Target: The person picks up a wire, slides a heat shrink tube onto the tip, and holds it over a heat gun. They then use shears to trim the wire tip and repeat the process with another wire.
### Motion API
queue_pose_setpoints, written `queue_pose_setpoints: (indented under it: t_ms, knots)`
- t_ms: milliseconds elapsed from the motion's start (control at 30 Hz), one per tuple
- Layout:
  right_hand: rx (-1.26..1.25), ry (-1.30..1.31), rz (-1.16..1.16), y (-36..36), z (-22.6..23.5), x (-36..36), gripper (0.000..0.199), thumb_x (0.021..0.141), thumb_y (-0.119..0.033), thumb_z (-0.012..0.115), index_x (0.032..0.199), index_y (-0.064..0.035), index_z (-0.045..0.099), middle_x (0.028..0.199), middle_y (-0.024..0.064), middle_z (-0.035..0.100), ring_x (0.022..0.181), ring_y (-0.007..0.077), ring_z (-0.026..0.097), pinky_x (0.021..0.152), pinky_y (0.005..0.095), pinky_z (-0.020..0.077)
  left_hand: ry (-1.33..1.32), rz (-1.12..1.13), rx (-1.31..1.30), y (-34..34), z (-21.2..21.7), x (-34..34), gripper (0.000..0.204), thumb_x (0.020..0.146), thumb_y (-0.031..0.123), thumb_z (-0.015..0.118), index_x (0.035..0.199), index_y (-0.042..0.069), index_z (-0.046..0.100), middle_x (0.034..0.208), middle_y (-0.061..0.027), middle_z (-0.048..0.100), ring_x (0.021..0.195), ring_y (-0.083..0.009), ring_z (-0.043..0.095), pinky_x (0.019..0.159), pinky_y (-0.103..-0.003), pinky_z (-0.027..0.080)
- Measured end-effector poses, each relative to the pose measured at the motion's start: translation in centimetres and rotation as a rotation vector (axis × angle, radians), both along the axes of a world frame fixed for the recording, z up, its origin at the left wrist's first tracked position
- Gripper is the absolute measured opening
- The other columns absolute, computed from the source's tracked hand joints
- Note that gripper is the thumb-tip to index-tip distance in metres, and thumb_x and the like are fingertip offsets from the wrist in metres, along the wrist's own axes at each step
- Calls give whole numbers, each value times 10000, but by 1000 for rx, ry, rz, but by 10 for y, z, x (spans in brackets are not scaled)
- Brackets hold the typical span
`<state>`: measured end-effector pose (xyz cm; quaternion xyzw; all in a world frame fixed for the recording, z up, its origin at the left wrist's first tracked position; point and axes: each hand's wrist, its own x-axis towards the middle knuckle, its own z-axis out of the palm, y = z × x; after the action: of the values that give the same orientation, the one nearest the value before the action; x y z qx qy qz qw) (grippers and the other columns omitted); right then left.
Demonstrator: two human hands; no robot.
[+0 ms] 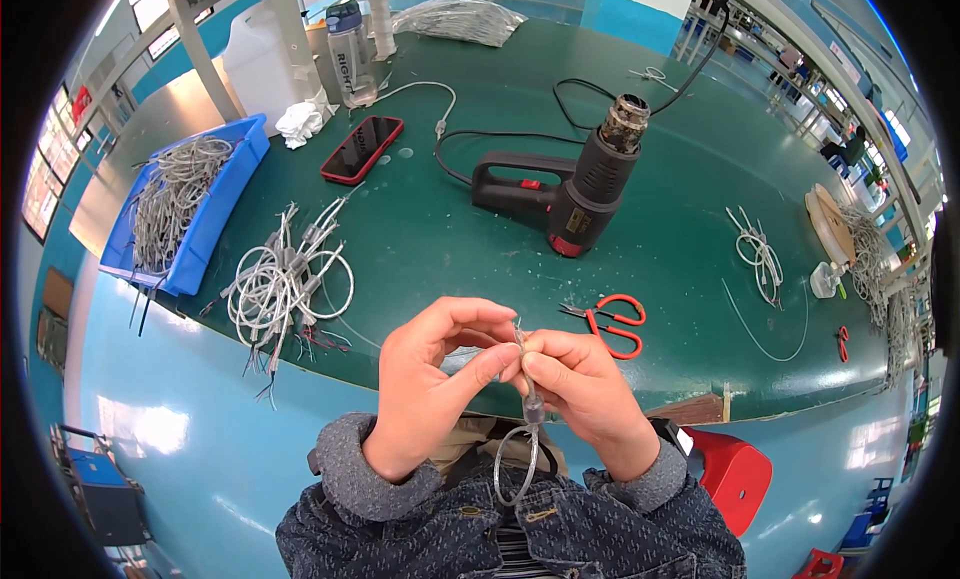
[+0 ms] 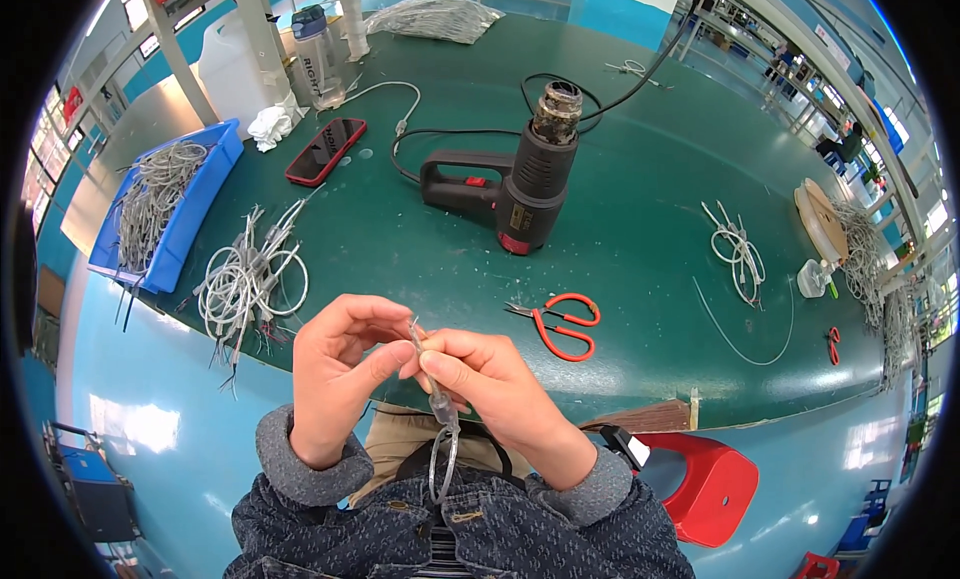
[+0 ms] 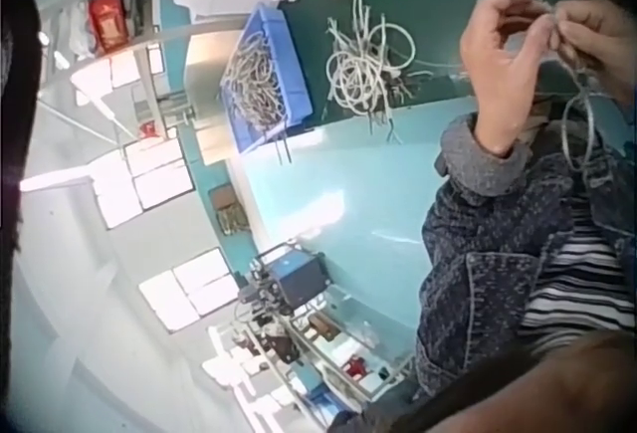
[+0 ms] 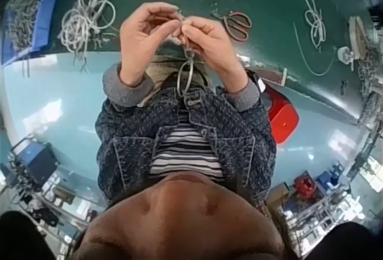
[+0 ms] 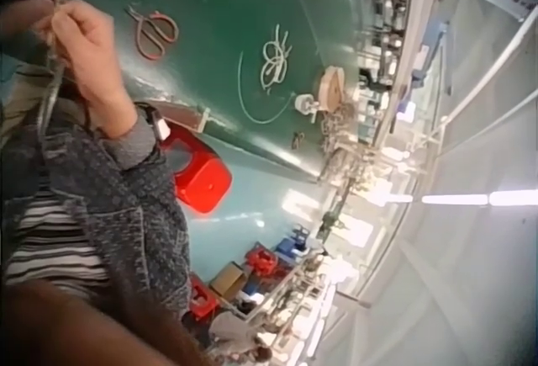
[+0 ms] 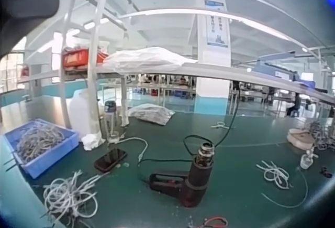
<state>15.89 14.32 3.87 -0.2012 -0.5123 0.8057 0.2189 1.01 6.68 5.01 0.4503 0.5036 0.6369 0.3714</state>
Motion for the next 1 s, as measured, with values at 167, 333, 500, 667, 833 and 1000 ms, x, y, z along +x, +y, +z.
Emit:
queue_pose_setpoints:
  t_ms: [167, 333, 500, 667, 833, 1000]
  knots:
    - [120, -2, -65, 0, -7, -2, 172, 909, -124, 526, 865, 11, 623, 758, 3, 535, 594, 44, 418, 502, 191, 299, 9, 19, 17, -2, -10, 3, 201, 784, -71, 646, 952, -25, 546, 910, -104, 626, 859, -156, 616, 788, -277, 499]
    - [211, 45, -74, -3, -11, -1, 104, 875, -46, 540, 859, 23, 617, 780, 16, 538, 634, 62, 452, 528, 204, 343, 129, 74, 97, -7, -16, 4, 205, 769, -86, 650, 934, -21, 545, 912, -113, 620, 868, -171, 615, 799, -289, 496]
    - [186, 47, -66, -3, -9, 2, 80, 863, -20, 548, 863, 28, 613, 777, 20, 538, 647, 69, 465, 537, 210, 357, 163, 98, 129, -7, -19, 7, 209, 764, -92, 651, 930, -20, 548, 908, -117, 617, 862, -176, 613, 799, -290, 493]
    - [224, 49, -64, 5, -13, 3, 81, 865, -21, 549, 867, 31, 612, 778, 23, 536, 651, 70, 463, 537, 212, 349, 181, 101, 145, 2, -21, 9, 204, 755, -97, 655, 917, -20, 558, 902, -121, 617, 857, -174, 610, 784, -281, 489]
    - [312, 21, -52, 5, -14, -3, 93, 869, -27, 542, 854, 31, 614, 757, 14, 527, 644, 64, 455, 534, 213, 337, 268, 89, 205, 6, -20, -1, 166, 733, -90, 670, 853, -11, 587, 861, -108, 626, 840, -196, 611, 751, -288, 483]
    - [304, -211, -109, -12, 3, 0, 108, 854, -37, 586, 788, 37, 627, 701, -13, 543, 600, 48, 438, 515, 212, 321, 351, -10, 296, -3, -19, -12, 140, 747, 14, 692, 869, 7, 622, 825, -95, 630, 811, -225, 614, 722, -315, 484]
